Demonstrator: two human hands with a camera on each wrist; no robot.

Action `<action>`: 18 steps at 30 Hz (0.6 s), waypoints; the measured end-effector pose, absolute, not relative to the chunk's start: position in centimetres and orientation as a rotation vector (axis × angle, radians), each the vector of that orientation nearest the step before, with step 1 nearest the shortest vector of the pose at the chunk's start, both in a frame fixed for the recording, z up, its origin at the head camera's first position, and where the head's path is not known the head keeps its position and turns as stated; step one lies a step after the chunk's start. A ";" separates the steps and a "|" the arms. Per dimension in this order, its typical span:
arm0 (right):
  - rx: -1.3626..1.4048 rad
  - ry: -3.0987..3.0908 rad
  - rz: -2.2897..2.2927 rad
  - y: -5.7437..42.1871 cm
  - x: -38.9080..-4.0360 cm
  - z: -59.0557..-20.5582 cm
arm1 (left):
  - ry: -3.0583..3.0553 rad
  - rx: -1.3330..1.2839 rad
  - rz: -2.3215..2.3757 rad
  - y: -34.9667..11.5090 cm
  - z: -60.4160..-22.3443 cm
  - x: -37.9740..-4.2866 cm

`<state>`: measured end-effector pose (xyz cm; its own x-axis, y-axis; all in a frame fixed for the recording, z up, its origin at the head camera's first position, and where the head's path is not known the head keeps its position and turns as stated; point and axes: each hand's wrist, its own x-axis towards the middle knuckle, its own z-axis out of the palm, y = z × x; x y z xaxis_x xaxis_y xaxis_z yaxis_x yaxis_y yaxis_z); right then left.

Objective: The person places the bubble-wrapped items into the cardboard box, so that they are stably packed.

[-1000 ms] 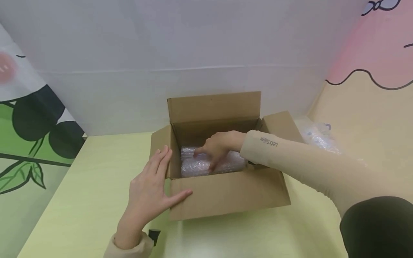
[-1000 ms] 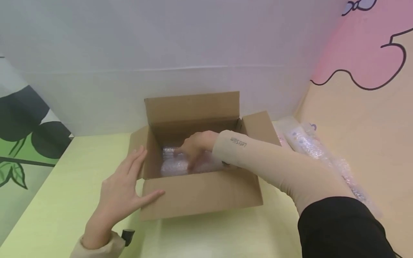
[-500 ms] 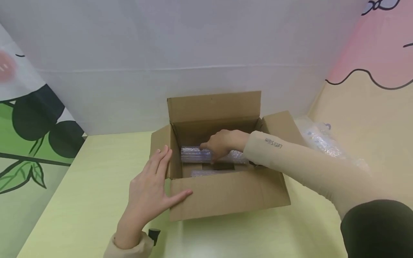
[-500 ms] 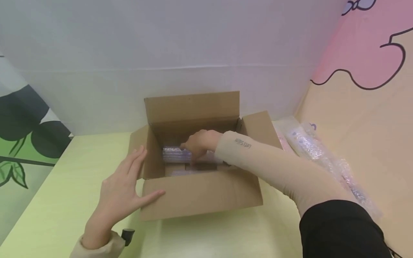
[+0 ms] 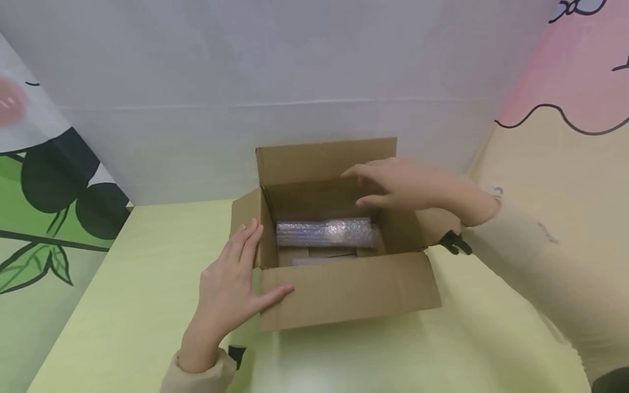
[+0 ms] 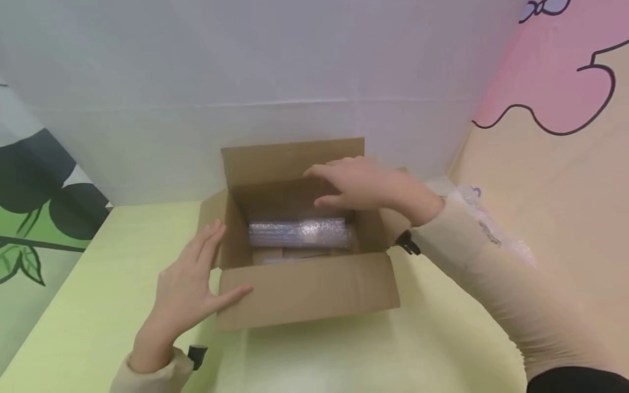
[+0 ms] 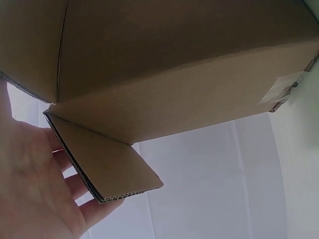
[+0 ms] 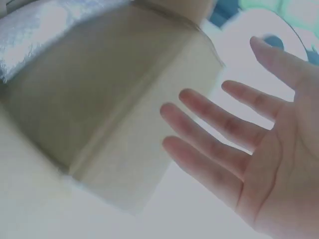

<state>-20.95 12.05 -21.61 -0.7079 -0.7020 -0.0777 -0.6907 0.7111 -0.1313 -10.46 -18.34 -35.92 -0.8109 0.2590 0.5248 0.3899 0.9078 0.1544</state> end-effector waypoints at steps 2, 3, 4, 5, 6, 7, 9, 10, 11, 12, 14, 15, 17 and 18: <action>-1.091 2.850 -0.275 14.2 -20.1 -21.4 | -2.560 -0.468 -0.347 -18.4 -35.9 -10.6; -1.054 2.889 -0.323 15.4 -19.6 -21.4 | -2.561 -0.468 -0.344 -18.4 -35.9 -10.6; -1.007 2.930 -0.363 16.5 -19.2 -21.5 | -2.562 -0.465 -0.339 -18.5 -35.9 -10.7; -0.957 2.973 -0.396 17.7 -18.9 -21.6 | -2.565 -0.462 -0.337 -18.5 -35.9 -10.7; -0.905 3.014 -0.435 18.8 -18.7 -21.9 | -2.569 -0.457 -0.335 -18.5 -35.9 -10.8; -0.842 3.059 -0.476 20.0 -18.5 -22.2 | -2.575 -0.452 -0.334 -18.5 -35.9 -10.8; -0.714 3.156 -0.535 22.1 -18.3 -23.2 | -2.587 -0.439 -0.330 -18.6 -35.9 -10.9; -0.652 3.195 -0.579 23.1 -18.3 -23.9 | -2.594 -0.433 -0.329 -18.7 -35.9 -10.9; -0.603 3.230 -0.623 24.0 -18.4 -24.8 | -2.597 -0.430 -0.330 -18.8 -35.9 -10.9; -0.551 3.263 -0.656 24.8 -18.5 -25.8 | -2.600 -0.427 -0.331 -18.9 -35.9 -10.9; -0.427 3.304 -0.675 26.2 -18.9 -27.9 | -2.598 -0.425 -0.334 -19.1 -36.0 -11.0; -0.375 3.308 -0.681 26.7 -19.2 -29.0 | -2.595 -0.424 -0.336 -19.2 -36.0 -11.0; -0.285 3.307 -0.643 27.6 -19.9 -31.3 | -2.587 -0.426 -0.340 -19.3 -36.0 -11.1; -0.239 3.292 -0.616 27.9 -20.2 -32.4 | -2.586 -0.424 -0.342 -19.3 -36.1 -11.1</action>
